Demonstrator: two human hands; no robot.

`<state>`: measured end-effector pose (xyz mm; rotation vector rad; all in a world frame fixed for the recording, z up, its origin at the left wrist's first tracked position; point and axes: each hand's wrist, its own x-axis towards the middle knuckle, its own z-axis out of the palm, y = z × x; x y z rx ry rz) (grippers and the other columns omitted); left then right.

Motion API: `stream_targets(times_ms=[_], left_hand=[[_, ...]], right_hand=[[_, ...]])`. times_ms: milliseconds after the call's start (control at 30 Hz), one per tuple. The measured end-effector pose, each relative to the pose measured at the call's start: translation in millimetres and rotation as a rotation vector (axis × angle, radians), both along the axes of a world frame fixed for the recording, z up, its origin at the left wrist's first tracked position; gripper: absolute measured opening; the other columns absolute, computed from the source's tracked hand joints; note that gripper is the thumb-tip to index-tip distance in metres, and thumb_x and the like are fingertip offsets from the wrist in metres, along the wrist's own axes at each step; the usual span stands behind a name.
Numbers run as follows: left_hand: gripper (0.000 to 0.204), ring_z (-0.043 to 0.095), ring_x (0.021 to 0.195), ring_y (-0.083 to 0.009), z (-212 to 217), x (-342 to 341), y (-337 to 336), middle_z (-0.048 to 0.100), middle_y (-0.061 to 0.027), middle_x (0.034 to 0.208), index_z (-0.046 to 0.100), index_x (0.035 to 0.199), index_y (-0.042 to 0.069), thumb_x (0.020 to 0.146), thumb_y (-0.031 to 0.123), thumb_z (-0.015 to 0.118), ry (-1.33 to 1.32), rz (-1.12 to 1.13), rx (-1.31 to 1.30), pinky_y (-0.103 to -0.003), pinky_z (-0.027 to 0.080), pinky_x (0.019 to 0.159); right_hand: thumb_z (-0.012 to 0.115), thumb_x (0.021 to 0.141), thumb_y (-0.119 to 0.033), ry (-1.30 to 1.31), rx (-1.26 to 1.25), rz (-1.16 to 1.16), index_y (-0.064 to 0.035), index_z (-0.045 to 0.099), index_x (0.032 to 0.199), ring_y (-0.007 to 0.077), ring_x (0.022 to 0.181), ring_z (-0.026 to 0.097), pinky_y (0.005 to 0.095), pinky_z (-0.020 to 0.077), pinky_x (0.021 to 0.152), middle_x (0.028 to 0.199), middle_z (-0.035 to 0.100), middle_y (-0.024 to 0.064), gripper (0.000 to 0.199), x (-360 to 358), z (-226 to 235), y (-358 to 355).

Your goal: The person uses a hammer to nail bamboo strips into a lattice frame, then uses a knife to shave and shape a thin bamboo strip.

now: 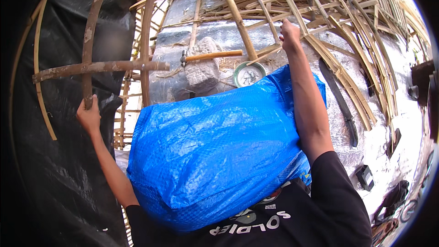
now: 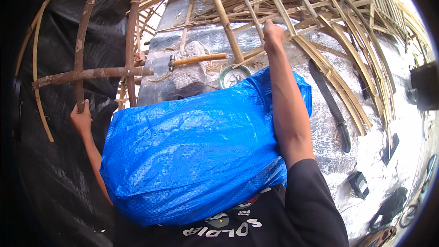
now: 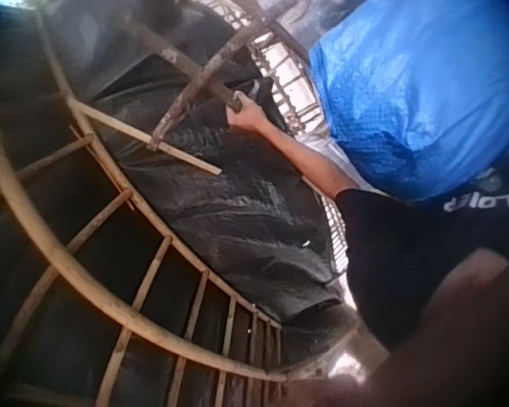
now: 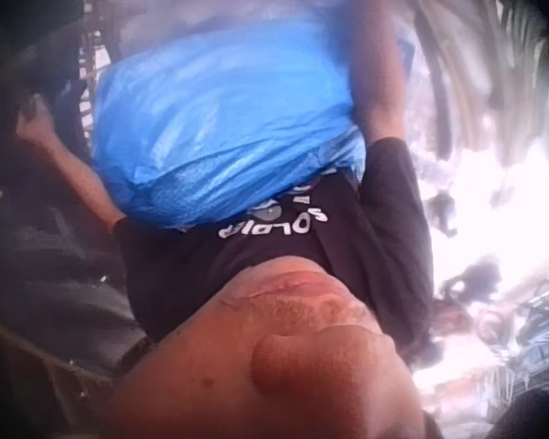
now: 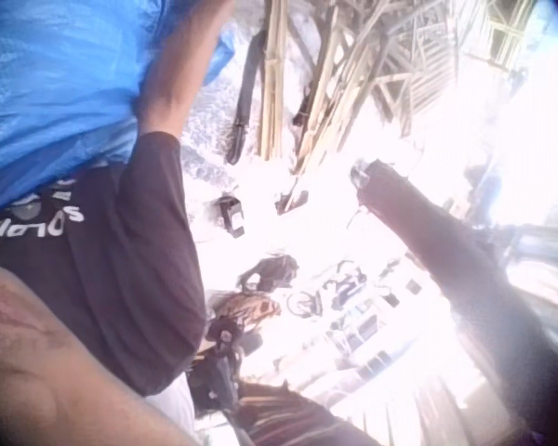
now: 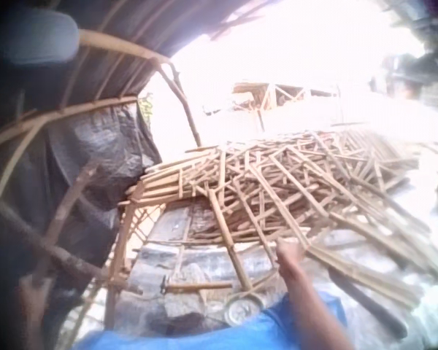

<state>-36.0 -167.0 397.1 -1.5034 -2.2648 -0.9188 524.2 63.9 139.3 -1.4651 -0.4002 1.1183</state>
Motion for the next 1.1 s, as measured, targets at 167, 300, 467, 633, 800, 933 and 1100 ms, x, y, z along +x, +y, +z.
stream_targets(times_ms=[167, 300, 467, 633, 800, 933, 1100], left_hand=[[0.046, 0.063, 0.066, -0.0159, -57.0, -21.8, -5.3, 0.072, -0.0116, 0.075, 0.073, 0.092, -0.005, 0.084, 0.04, 0.079, -0.033, 0.222, 0.135, -0.037, 0.048, 0.066], [0.06, 0.066, 0.067, -0.0255, -124.3, 9.7, -51.7, 0.072, -0.015, 0.075, 0.074, 0.09, -0.006, 0.081, 0.054, 0.079, -0.155, 0.287, 0.266, -0.043, 0.05, 0.069], [0.062, 0.064, 0.072, -0.0262, -175.6, 66.1, -69.2, 0.069, -0.0154, 0.08, 0.07, 0.094, -0.005, 0.081, 0.055, 0.077, -0.4, 0.186, 0.152, -0.043, 0.049, 0.071], [0.064, 0.062, 0.077, -0.0269, -216.1, 88.5, -66.2, 0.066, -0.0157, 0.085, 0.065, 0.098, -0.004, 0.081, 0.057, 0.074, -0.62, 0.105, -0.034, -0.043, 0.049, 0.074], [0.067, 0.06, 0.082, -0.0275, -244.2, 102.1, -49.7, 0.063, -0.0161, 0.09, 0.061, 0.102, -0.003, 0.081, 0.059, 0.072, -0.746, 0.041, -0.149, -0.044, 0.048, 0.076], [0.069, 0.058, 0.085, -0.0281, -246.5, 106.7, -41.8, 0.061, -0.0164, 0.095, 0.058, 0.106, -0.003, 0.081, 0.061, 0.07, -0.746, 0.01, -0.203, -0.044, 0.047, 0.078], [0.072, 0.056, 0.09, -0.0287, -250.2, 116.8, -32.3, 0.058, -0.0167, 0.1, 0.054, 0.11, -0.002, 0.082, 0.062, 0.068, -0.766, -0.028, -0.256, -0.044, 0.047, 0.08]], right_hand=[[0.067, 0.082, -0.033, -0.478, 0.199, 0.246, 0.0048, 0.071, 0.09, 0.0248, 0.075, 0.07, 0.0363, 0.0545, 0.073, 0.078, 0.072, 0.0184, 0.038, -12.1, -1.4, -10.8], [0.077, 0.083, -0.024, -0.52, 0.468, 0.359, 0.0054, 0.07, 0.104, 0.021, 0.084, 0.071, 0.0336, 0.0562, 0.08, 0.093, 0.073, 0.0169, 0.037, -23.9, 8.5, 10.4], [0.064, 0.093, -0.03, -0.436, 0.508, -0.09, 0.0032, 0.063, 0.117, 0.0183, 0.087, 0.065, 0.0298, 0.0533, 0.077, 0.102, 0.07, 0.0145, 0.041, 123.2, 95.1, 1.3], [0.08, 0.08, -0.034, -1.422, -0.637, 0.059, 0.0015, 0.044, 0.138, 0.0356, 0.13, 0.051, 0.0516, 0.0418, 0.108, 0.136, 0.055, 0.0254, 0.077, 296.0, 25.5, -81.9], [0.07, 0.088, -0.027, -1.433, -0.55, 0.198, -0.0123, 0.061, 0.131, 0.0374, 0.111, 0.063, 0.0438, 0.0486, 0.098, 0.121, 0.067, 0.0195, 0.046, 396.3, -23.8, -169.1], [0.059, 0.092, -0.014, -1.185, -0.256, 0.272, -0.0044, 0.067, 0.119, 0.0315, 0.098, 0.068, 0.0393, 0.0508, 0.087, 0.113, 0.071, 0.0206, 0.03, 421.3, -17.0, -180.2], [0.051, 0.092, -0.001, -1.202, -0.219, 0.288, -0.0009, 0.064, 0.125, 0.0204, 0.092, 0.065, 0.0342, 0.05, 0.084, 0.103, 0.072, 0.0129, 0.035, 455.1, 19.0, -198.6]])
